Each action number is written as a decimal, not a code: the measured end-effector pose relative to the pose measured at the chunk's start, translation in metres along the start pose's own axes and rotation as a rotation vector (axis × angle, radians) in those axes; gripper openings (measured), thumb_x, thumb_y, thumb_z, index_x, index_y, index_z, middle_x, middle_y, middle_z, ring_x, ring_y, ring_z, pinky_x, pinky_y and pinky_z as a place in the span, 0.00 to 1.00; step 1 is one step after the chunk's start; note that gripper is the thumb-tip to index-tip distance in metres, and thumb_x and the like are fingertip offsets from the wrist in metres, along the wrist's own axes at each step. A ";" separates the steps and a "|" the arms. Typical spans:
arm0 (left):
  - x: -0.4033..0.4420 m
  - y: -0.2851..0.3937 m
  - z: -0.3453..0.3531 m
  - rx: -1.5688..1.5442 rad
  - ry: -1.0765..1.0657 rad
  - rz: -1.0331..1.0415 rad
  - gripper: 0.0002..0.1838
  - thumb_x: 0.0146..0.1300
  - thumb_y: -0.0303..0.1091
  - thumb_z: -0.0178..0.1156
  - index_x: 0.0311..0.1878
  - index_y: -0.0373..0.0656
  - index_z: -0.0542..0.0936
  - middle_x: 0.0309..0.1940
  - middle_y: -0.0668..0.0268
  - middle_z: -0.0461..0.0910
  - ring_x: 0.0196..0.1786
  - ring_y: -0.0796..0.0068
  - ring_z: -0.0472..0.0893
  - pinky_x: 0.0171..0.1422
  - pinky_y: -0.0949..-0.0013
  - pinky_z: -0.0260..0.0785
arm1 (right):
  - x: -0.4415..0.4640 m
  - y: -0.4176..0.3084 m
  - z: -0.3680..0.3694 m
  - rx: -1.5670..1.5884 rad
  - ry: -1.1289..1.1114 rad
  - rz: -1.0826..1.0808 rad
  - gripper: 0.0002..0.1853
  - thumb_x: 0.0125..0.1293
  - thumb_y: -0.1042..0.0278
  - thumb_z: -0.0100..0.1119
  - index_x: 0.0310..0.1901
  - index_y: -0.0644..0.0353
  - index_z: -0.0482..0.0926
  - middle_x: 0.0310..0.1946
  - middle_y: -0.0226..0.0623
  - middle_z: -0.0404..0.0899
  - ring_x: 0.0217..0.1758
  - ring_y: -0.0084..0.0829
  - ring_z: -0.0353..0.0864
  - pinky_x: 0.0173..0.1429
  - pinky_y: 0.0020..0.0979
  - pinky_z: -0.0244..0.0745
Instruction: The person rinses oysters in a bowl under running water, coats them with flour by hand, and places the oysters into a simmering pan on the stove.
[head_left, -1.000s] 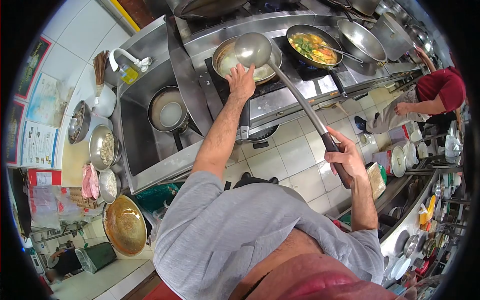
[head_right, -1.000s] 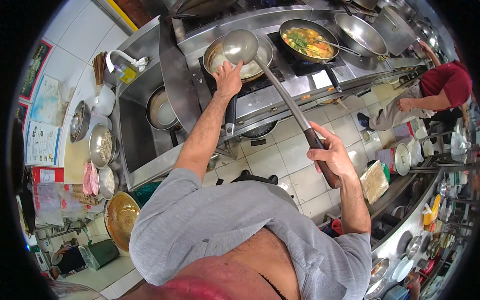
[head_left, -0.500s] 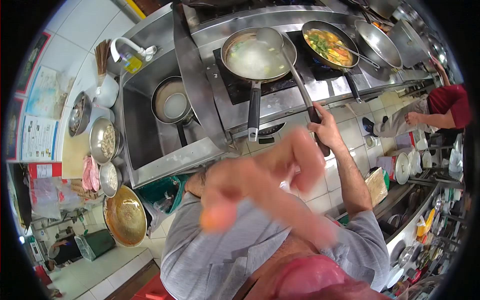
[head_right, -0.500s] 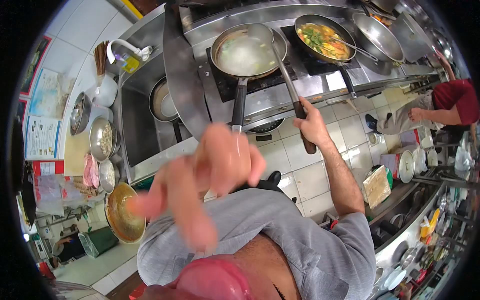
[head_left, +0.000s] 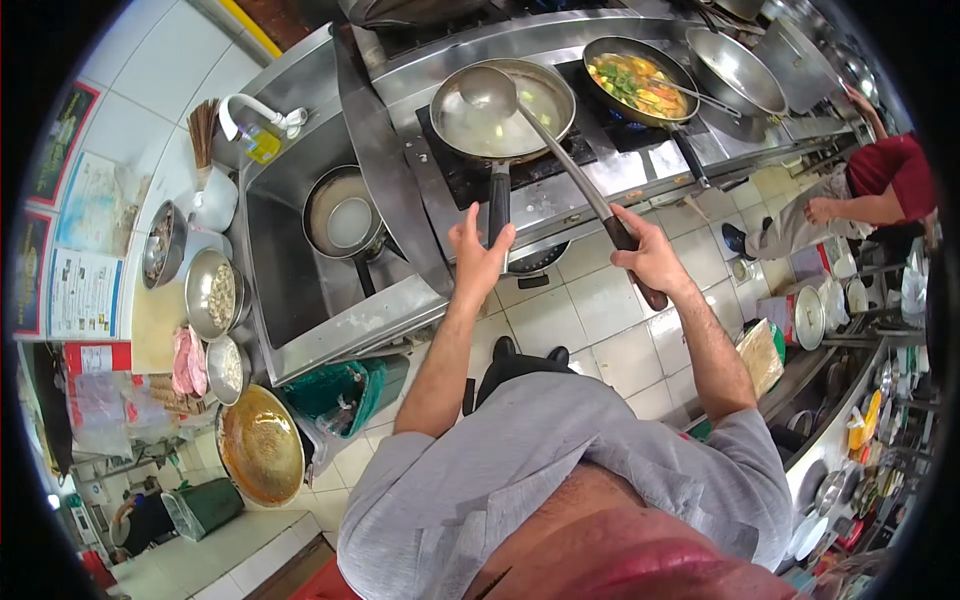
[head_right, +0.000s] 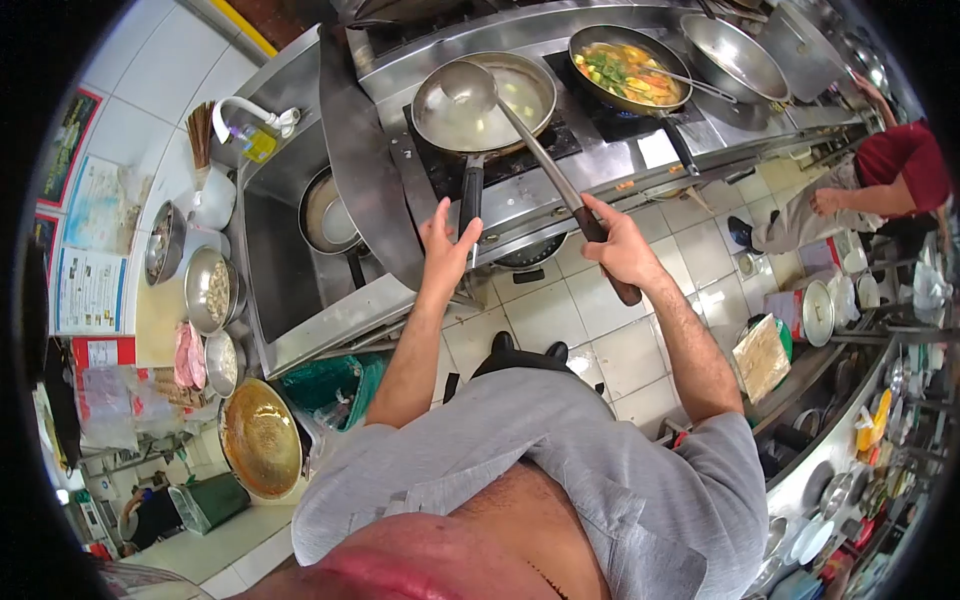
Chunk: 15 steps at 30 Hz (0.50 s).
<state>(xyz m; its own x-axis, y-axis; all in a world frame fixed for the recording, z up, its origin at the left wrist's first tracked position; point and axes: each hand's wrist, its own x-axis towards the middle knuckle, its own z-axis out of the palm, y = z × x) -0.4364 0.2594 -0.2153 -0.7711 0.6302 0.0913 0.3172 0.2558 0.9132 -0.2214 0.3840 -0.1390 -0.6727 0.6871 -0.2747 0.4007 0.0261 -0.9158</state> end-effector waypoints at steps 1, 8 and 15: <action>0.004 0.000 0.001 -0.001 -0.011 0.008 0.26 0.54 0.45 0.61 0.53 0.41 0.71 0.45 0.60 0.65 0.43 0.68 0.69 0.49 0.64 0.65 | -0.001 -0.001 0.000 -0.177 0.056 -0.094 0.38 0.46 0.78 0.55 0.63 0.58 0.58 0.24 0.40 0.75 0.22 0.32 0.74 0.28 0.30 0.69; 0.001 -0.005 0.024 -1.024 -0.488 -0.595 0.09 0.56 0.35 0.57 0.30 0.41 0.71 0.18 0.68 0.70 0.16 0.78 0.67 0.19 0.72 0.56 | 0.027 0.024 0.018 -0.870 0.254 -0.196 0.36 0.49 0.77 0.52 0.63 0.48 0.56 0.40 0.48 0.75 0.38 0.48 0.77 0.41 0.44 0.72; 0.003 -0.004 0.031 -1.108 -0.581 -0.616 0.17 0.61 0.50 0.53 0.37 0.45 0.70 0.21 0.68 0.71 0.18 0.77 0.68 0.23 0.71 0.60 | 0.023 0.014 0.052 -0.820 0.281 -0.101 0.32 0.52 0.63 0.58 0.60 0.43 0.61 0.41 0.44 0.73 0.43 0.45 0.76 0.43 0.42 0.72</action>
<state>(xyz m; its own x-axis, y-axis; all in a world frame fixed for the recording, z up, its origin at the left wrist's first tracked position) -0.4230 0.2823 -0.2313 -0.2014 0.9101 -0.3621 -0.7929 0.0656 0.6058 -0.2638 0.3625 -0.1730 -0.5944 0.8039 -0.0222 0.7413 0.5369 -0.4028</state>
